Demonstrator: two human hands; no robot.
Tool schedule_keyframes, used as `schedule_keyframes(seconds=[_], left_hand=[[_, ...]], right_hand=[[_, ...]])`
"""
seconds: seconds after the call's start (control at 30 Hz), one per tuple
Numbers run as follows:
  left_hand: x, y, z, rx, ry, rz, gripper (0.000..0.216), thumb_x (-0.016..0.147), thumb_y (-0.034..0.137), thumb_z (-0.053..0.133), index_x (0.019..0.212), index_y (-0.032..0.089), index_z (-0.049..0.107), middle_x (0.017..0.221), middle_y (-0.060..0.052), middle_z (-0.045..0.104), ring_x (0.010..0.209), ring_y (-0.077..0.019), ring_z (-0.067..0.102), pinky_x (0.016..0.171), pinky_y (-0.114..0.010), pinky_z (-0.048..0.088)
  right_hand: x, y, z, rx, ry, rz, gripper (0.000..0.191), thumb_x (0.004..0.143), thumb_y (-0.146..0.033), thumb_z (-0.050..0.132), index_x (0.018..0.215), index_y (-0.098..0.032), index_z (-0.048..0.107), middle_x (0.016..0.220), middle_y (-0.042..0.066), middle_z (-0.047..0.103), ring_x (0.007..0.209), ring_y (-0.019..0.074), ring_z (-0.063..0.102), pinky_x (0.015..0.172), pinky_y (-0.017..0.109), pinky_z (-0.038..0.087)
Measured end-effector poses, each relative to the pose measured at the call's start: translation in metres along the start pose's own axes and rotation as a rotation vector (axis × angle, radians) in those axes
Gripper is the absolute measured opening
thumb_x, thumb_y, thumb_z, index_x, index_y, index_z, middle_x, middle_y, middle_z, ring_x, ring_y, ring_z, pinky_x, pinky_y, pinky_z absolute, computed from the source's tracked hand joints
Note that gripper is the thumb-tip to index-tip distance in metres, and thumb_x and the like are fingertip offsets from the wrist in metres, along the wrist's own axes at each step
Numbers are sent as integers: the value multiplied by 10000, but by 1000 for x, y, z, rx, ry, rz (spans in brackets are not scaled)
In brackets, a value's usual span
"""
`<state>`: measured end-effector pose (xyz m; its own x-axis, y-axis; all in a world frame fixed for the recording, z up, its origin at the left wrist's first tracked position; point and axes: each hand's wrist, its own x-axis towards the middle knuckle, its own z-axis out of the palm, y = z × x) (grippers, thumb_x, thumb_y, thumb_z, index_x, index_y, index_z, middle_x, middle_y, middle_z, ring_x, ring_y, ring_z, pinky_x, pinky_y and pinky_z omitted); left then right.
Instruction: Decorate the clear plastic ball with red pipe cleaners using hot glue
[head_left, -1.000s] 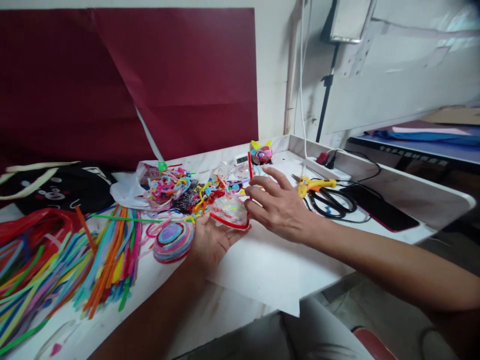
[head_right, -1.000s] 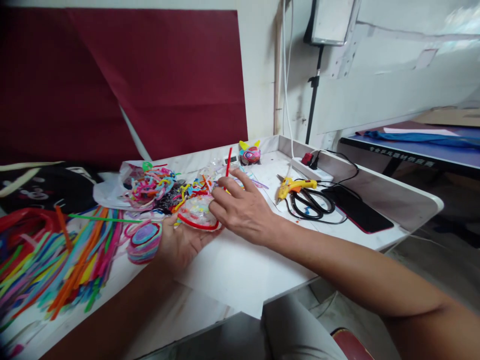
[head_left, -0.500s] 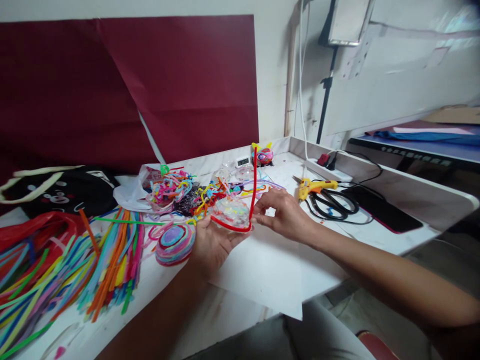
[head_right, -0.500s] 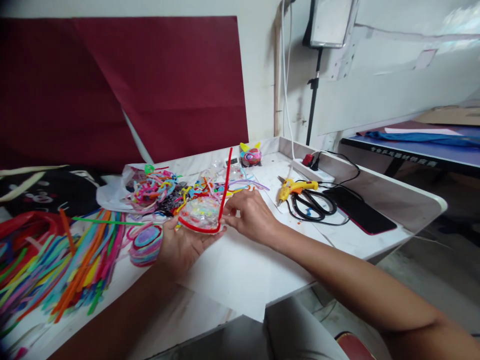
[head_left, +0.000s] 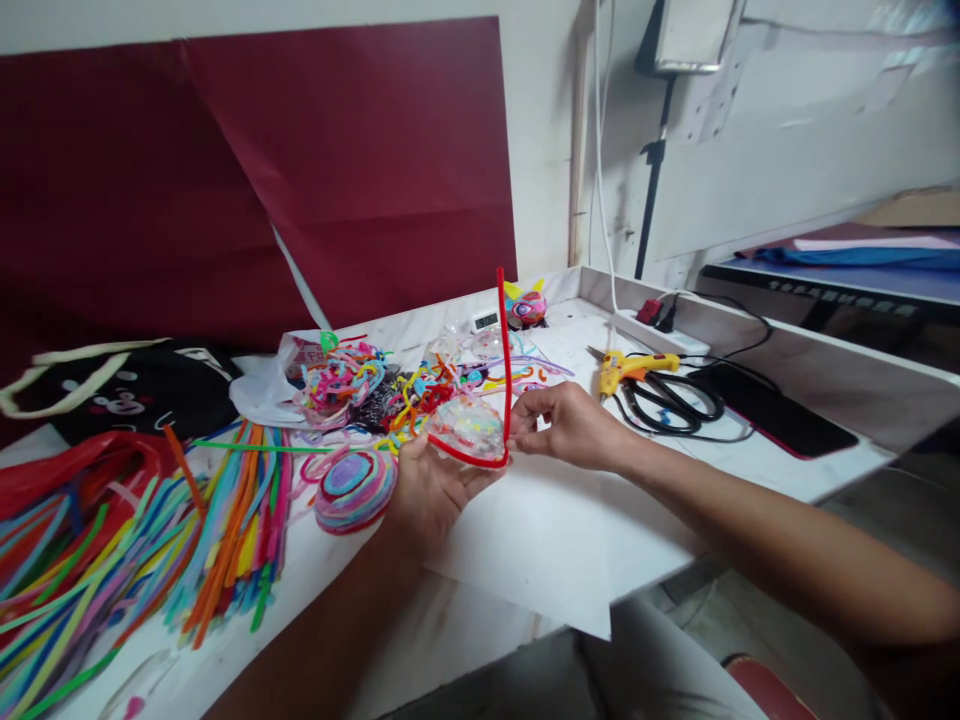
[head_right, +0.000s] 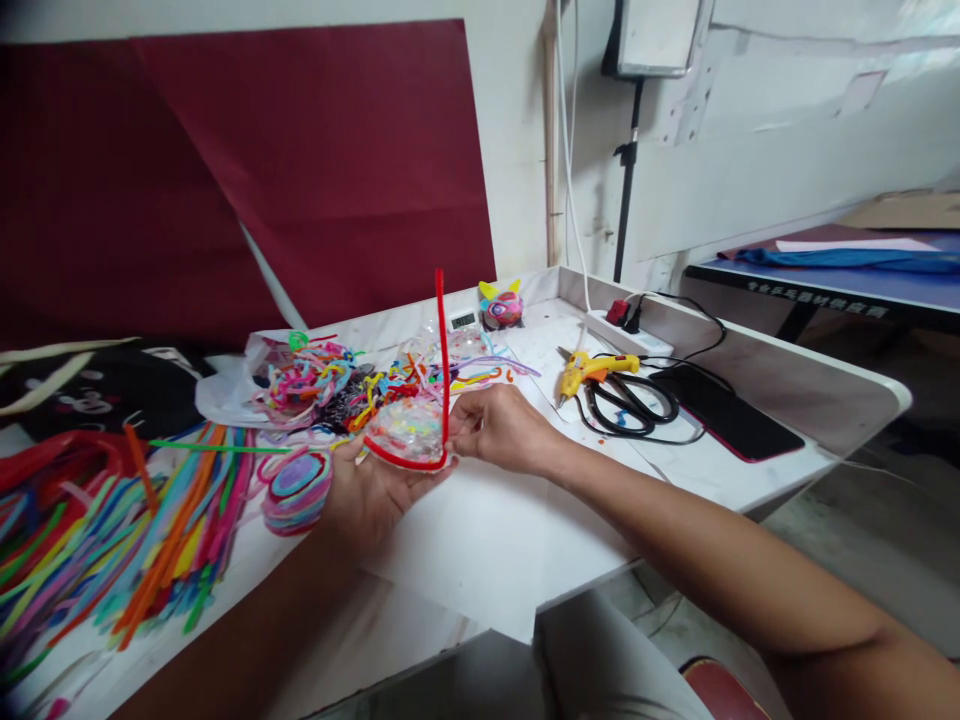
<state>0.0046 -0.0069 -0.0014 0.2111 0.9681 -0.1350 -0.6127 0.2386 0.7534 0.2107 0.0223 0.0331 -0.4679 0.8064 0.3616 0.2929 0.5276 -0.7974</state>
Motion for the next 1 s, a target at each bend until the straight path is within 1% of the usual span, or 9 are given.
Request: schedule_keyframes(seconds=[0.2,0.43,0.67,0.83,1.0], left_hand=[[0,-1,0,-6,1,-9,547,891,412,406,1355,125,445,1164,-170,685,977,-340,688,913,-552,499],[-1,-1,2,11,-10,-24,571,886,429,409,1377,138,423,1135,-159,700,970,-329,693,909,-518,501],[1,-3,0,22,-10,-20,577,869,428,450,1370,141,433,1134,-162,701,976,-328,692,914,-524,499],[1,-3,0,46,-8,-16,590,859,426,459,1363,119,439,1145,-175,695,979,-335,690,907,-515,507],[-1,-4,2,46,3,3,591,839,416,489,1369,160,438,1142,-148,700,980,-322,692,904,-505,511]], right_hand=[[-2,0,1,5,-4,9,27,668,-147,619,666,-125,635,630,-6,616,584,106,536,559,212,405],[-1,-1,4,-16,-6,17,56,648,-115,571,634,-124,625,576,-22,578,540,83,500,510,182,374],[-1,-2,5,-12,0,49,51,628,-104,589,621,-114,639,560,-29,576,522,75,487,486,169,362],[-1,-6,4,-44,2,87,64,618,-80,604,629,-103,663,556,-31,586,523,75,497,490,169,362],[-1,-13,2,-106,11,129,64,617,-69,636,633,-107,685,547,-35,592,514,73,504,482,167,337]])
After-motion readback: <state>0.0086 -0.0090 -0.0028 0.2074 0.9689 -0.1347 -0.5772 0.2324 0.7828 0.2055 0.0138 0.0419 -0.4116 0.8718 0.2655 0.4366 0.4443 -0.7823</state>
